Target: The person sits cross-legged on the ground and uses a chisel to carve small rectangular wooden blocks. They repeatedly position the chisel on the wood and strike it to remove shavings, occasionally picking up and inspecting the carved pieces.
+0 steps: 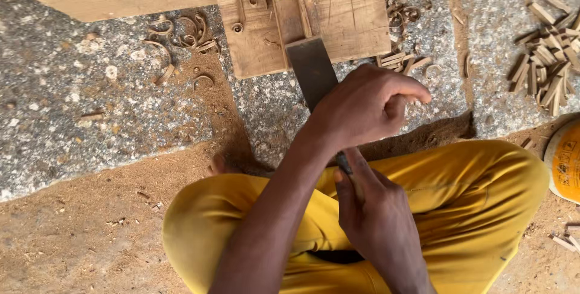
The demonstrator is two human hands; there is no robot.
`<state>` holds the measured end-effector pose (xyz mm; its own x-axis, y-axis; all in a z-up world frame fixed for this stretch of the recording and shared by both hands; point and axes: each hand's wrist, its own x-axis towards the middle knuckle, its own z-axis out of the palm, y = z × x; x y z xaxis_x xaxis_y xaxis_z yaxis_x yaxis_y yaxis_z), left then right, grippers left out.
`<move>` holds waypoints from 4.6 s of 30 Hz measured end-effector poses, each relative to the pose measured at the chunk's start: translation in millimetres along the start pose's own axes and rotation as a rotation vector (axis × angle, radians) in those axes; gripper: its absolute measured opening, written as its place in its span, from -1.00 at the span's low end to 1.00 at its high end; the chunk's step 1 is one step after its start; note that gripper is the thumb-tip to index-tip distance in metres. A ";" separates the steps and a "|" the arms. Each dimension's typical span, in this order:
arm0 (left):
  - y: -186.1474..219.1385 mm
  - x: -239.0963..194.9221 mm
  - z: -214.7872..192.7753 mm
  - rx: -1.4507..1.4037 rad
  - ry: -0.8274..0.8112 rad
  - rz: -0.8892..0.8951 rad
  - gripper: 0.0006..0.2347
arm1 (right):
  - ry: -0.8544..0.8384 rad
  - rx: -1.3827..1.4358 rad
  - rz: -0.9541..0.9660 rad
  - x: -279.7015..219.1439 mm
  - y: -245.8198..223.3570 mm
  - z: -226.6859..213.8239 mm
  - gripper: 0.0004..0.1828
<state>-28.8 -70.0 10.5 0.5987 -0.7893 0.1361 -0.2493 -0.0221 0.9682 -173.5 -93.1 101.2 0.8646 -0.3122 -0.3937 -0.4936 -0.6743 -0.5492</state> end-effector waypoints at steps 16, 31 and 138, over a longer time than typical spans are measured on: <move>-25.6 15.7 -41.8 0.091 0.335 0.191 -0.82 | 0.219 0.127 -0.428 42.1 -15.4 27.1 -0.49; -4.9 -48.7 -86.4 0.528 0.801 -0.285 -0.80 | 0.041 0.857 -0.252 31.3 34.4 11.0 -0.44; -50.3 -36.2 -70.8 1.041 0.613 -0.212 -0.67 | 0.166 0.118 -0.149 9.0 43.8 8.3 -0.51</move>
<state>16.0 3.1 -28.3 0.8905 -0.2973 0.3446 -0.4242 -0.8165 0.3917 -188.1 -119.9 67.4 0.9273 -0.3276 -0.1811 -0.3590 -0.6409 -0.6785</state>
